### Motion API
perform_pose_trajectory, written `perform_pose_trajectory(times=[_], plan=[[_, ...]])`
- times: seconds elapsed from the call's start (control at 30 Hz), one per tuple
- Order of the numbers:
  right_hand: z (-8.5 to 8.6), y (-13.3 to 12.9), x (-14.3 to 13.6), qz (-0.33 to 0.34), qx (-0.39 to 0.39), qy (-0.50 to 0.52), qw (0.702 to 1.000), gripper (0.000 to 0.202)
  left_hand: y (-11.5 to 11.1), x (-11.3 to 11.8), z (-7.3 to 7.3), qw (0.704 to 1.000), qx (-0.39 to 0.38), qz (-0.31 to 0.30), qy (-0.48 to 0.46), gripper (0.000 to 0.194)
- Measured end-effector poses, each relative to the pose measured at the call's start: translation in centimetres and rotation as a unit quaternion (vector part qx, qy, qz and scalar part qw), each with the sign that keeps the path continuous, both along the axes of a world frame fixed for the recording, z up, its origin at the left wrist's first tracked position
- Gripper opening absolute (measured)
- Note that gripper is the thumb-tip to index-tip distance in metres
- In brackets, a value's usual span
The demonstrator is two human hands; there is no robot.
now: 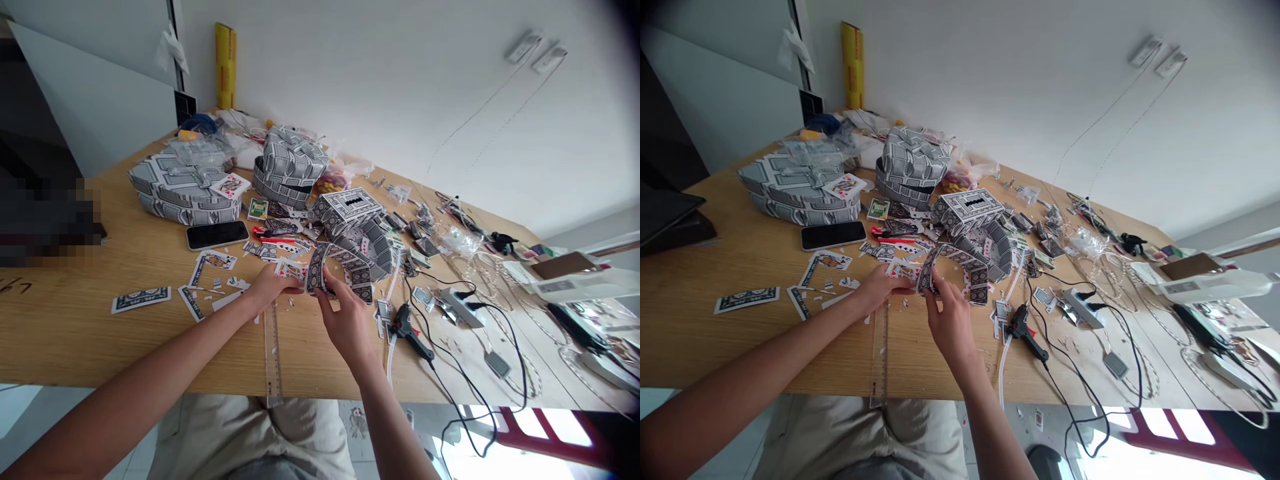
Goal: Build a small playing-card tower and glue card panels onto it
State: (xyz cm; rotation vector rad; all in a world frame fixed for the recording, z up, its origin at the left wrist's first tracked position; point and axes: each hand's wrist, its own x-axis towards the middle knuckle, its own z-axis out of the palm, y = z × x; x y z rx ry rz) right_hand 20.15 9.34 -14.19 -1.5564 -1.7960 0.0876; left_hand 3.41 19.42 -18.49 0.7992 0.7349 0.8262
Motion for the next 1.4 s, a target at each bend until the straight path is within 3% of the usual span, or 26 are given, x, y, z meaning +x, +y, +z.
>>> perform_pose_trajectory(times=[0.33,0.73,1.4], plan=[[-0.71,-0.17,-0.42,-0.004,0.054,-0.041,0.998,0.041,0.12,-0.41,0.12,0.998,-0.022,-0.018,0.048,0.050],[-1.03,-0.09,-0.39,0.000,0.073,-0.067,0.995,0.038,-0.10,0.03,-0.22,0.999,-0.032,-0.003,0.033,0.044],[-0.42,-0.40,-0.33,-0.034,0.086,-0.064,0.994,0.037,-0.43,0.23,0.54,0.998,-0.064,0.009,-0.013,0.055]])
